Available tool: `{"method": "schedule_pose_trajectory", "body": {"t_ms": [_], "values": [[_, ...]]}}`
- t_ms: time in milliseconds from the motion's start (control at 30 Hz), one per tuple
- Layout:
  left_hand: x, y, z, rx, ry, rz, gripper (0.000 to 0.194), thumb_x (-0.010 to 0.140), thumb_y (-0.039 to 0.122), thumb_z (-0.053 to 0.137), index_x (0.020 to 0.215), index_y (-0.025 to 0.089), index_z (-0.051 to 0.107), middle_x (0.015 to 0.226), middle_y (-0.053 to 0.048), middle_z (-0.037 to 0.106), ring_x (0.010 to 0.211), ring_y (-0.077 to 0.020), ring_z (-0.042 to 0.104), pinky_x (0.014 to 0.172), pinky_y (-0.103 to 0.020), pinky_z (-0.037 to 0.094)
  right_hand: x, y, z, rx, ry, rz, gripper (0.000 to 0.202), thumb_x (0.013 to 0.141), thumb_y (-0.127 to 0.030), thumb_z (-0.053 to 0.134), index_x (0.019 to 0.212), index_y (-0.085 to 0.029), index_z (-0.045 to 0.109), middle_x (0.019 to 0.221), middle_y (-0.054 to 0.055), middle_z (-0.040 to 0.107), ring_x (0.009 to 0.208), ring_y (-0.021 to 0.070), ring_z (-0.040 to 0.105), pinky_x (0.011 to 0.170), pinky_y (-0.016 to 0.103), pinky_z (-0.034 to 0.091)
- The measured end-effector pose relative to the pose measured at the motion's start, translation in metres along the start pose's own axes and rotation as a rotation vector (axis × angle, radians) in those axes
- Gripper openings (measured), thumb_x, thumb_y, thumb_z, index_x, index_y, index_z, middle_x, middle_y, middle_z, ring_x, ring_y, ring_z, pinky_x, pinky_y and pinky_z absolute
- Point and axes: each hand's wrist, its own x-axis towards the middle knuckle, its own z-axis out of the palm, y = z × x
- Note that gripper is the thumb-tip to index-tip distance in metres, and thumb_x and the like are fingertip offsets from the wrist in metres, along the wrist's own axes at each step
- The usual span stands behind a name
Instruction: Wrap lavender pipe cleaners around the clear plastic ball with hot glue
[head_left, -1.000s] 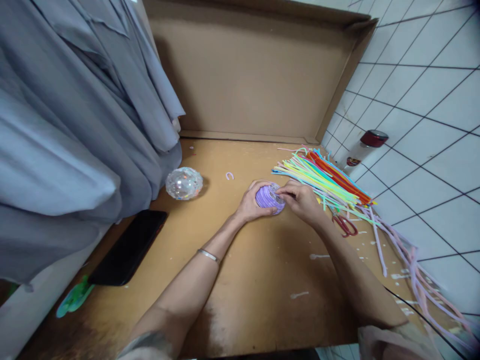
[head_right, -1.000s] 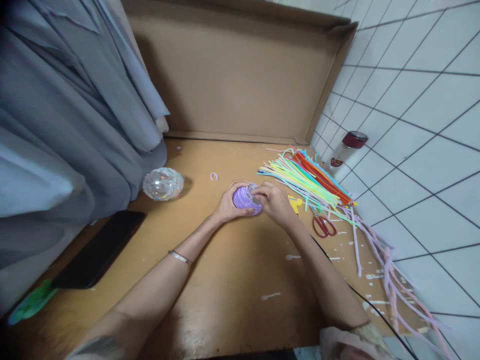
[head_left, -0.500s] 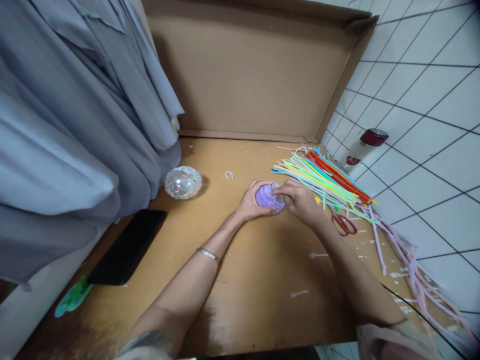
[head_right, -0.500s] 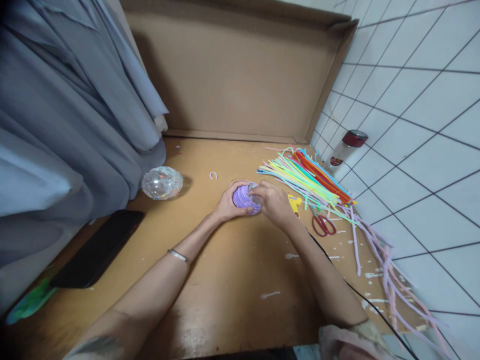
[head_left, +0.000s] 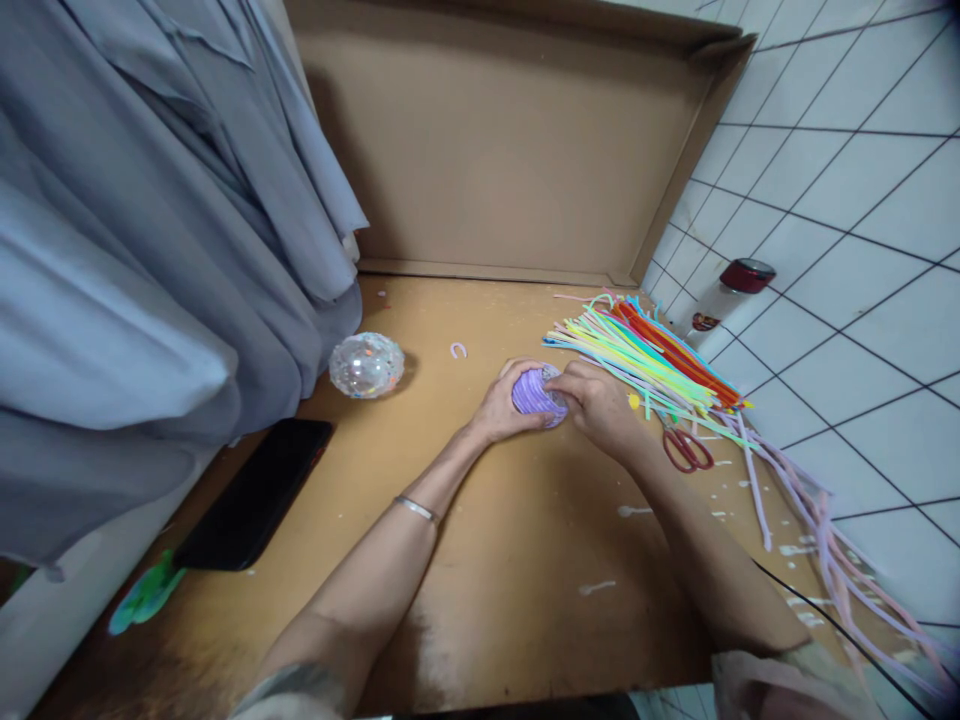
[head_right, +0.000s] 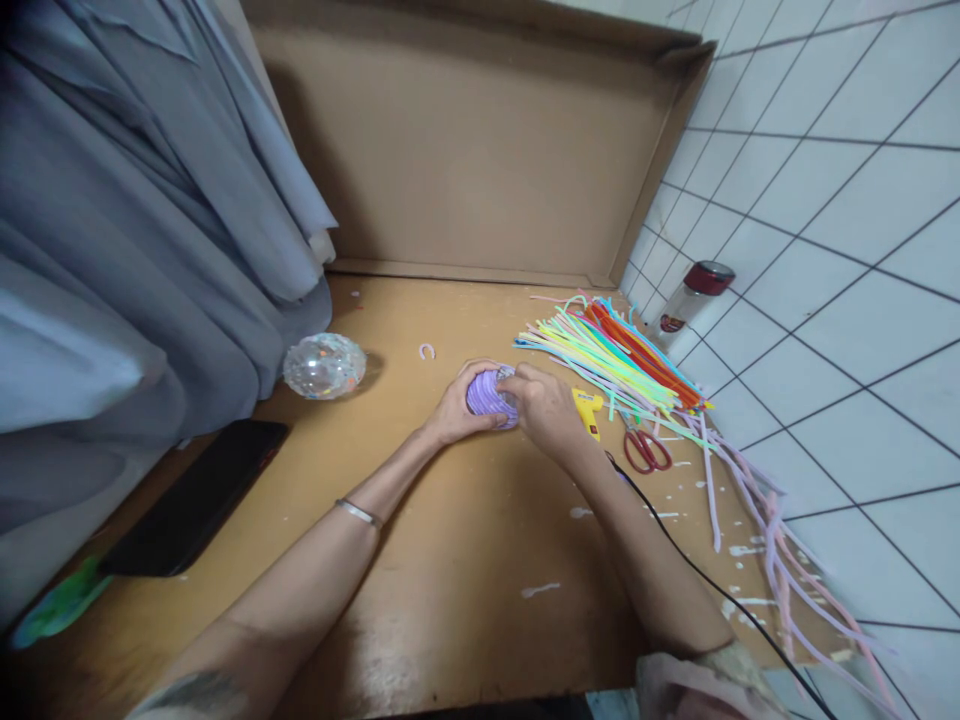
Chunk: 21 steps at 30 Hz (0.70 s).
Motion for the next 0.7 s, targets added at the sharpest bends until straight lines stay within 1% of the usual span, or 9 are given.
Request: {"method": "schedule_pose_trajectory", "body": {"t_ms": [133, 233, 267, 333, 400, 433, 500, 600, 700], "values": [[-0.0002, 0.0001, -0.0002, 0.005, -0.003, -0.004, 0.071, 0.061, 0.034, 0.088, 0.123, 0.023, 0.057, 0.129, -0.010, 0.059, 0.123, -0.0290, 0.058, 0.110, -0.050, 0.046, 0.0004, -0.0010, 0.0000, -0.006, -0.007, 0.004, 0.033, 0.094, -0.018, 0.047, 0.102, -0.019, 0.078, 0.085, 0.009, 0.068, 0.081, 0.0196, 0.060, 0.073, 0.029, 0.045], [-0.0007, 0.0002, -0.0007, -0.003, -0.007, -0.008, 0.070, 0.065, 0.045, 0.086, 0.125, 0.023, 0.057, 0.129, -0.010, 0.059, 0.124, -0.0286, 0.058, 0.110, -0.048, 0.046, 0.0008, -0.0021, -0.0006, -0.015, -0.014, -0.002, 0.032, 0.095, -0.019, 0.047, 0.101, -0.019, 0.078, 0.085, 0.009, 0.067, 0.081, 0.0194, 0.060, 0.073, 0.029, 0.045], [-0.0009, 0.0002, -0.0009, -0.013, -0.009, -0.005, 0.068, 0.068, 0.051, 0.083, 0.125, 0.023, 0.058, 0.129, -0.010, 0.059, 0.124, -0.0283, 0.058, 0.111, -0.046, 0.046, 0.0009, -0.0026, -0.0010, -0.017, -0.018, -0.004, 0.033, 0.096, -0.020, 0.046, 0.101, -0.018, 0.078, 0.085, 0.009, 0.067, 0.081, 0.0195, 0.060, 0.073, 0.029, 0.044], [-0.0014, 0.0004, -0.0010, -0.039, -0.003, 0.004, 0.062, 0.078, 0.062, 0.071, 0.124, 0.023, 0.059, 0.129, -0.011, 0.059, 0.125, -0.0273, 0.058, 0.112, -0.044, 0.045, 0.0009, -0.0041, -0.0019, -0.019, -0.028, 0.000, 0.033, 0.097, -0.021, 0.046, 0.100, -0.018, 0.078, 0.085, 0.009, 0.066, 0.082, 0.0195, 0.060, 0.073, 0.028, 0.043], [-0.0017, 0.0008, -0.0004, -0.057, 0.016, 0.006, 0.058, 0.086, 0.068, 0.057, 0.122, 0.023, 0.061, 0.128, -0.011, 0.061, 0.125, -0.0263, 0.058, 0.112, -0.043, 0.045, 0.0008, -0.0055, -0.0023, -0.018, -0.036, 0.009, 0.033, 0.098, -0.022, 0.045, 0.100, -0.019, 0.078, 0.084, 0.008, 0.065, 0.082, 0.0191, 0.060, 0.073, 0.028, 0.043], [-0.0018, 0.0011, 0.0002, -0.063, 0.030, 0.002, 0.057, 0.089, 0.069, 0.052, 0.120, 0.023, 0.062, 0.126, -0.011, 0.061, 0.124, -0.0260, 0.058, 0.112, -0.042, 0.045, 0.0008, -0.0060, -0.0023, -0.017, -0.038, 0.015, 0.033, 0.098, -0.022, 0.045, 0.101, -0.020, 0.078, 0.083, 0.008, 0.065, 0.082, 0.0188, 0.060, 0.073, 0.027, 0.043], [-0.0019, 0.0015, 0.0017, -0.075, 0.059, -0.010, 0.056, 0.091, 0.069, 0.047, 0.117, 0.022, 0.064, 0.124, -0.011, 0.063, 0.122, -0.0255, 0.059, 0.111, -0.042, 0.046, 0.0008, -0.0064, -0.0014, -0.013, -0.040, 0.022, 0.033, 0.098, -0.022, 0.046, 0.101, -0.021, 0.078, 0.082, 0.007, 0.064, 0.081, 0.0184, 0.059, 0.073, 0.027, 0.042], [-0.0019, 0.0017, 0.0045, -0.124, 0.094, -0.020, 0.052, 0.093, 0.065, 0.047, 0.114, 0.021, 0.065, 0.122, -0.011, 0.063, 0.120, -0.0254, 0.059, 0.111, -0.042, 0.045, 0.0010, -0.0054, 0.0008, 0.011, -0.049, 0.020, 0.033, 0.097, -0.020, 0.045, 0.100, -0.019, 0.078, 0.085, 0.008, 0.065, 0.079, 0.0183, 0.059, 0.071, 0.027, 0.041], [-0.0016, 0.0013, 0.0069, -0.175, 0.125, -0.019, 0.048, 0.092, 0.061, 0.051, 0.111, 0.020, 0.066, 0.121, -0.011, 0.064, 0.120, -0.0257, 0.058, 0.110, -0.042, 0.044, 0.0007, -0.0038, 0.0028, 0.040, -0.054, 0.012, 0.034, 0.097, -0.019, 0.044, 0.101, -0.019, 0.078, 0.085, 0.008, 0.064, 0.079, 0.0179, 0.058, 0.071, 0.027, 0.041]]}}
